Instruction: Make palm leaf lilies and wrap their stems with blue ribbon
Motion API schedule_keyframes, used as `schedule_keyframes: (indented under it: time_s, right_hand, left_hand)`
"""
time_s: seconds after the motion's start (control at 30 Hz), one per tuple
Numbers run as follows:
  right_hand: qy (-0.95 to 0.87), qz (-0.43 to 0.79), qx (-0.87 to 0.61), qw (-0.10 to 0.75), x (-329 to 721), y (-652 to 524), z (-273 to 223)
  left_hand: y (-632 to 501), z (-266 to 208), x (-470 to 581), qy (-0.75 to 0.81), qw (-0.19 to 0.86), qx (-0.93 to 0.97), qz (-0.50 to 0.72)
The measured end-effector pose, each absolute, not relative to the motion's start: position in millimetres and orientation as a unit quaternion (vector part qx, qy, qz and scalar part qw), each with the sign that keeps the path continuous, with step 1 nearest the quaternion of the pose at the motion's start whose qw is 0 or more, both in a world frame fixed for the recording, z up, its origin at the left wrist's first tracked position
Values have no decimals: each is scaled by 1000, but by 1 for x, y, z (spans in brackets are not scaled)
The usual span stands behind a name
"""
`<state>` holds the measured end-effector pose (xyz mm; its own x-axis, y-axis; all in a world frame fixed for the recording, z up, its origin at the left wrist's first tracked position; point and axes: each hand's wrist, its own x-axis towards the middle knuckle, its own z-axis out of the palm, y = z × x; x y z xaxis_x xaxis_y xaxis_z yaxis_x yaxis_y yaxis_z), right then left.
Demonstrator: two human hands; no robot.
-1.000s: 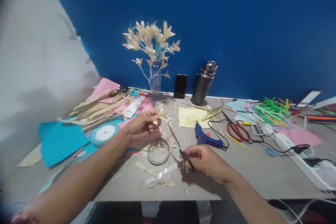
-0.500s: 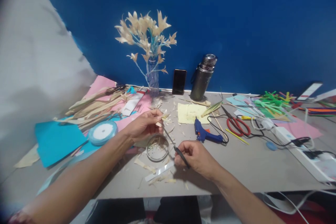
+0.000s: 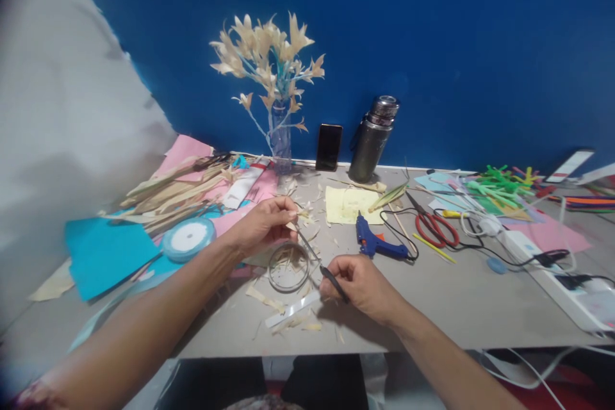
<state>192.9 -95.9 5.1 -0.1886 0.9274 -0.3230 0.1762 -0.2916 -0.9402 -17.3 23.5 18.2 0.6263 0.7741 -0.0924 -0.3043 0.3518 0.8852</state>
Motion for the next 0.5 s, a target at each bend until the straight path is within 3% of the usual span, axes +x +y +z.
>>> schedule_keyframes:
  time_s: [0.5]
  right_hand:
    - [-493, 586, -562, 313, 197, -102, -5]
  left_hand:
    - [25, 20, -23, 261, 790, 465, 304]
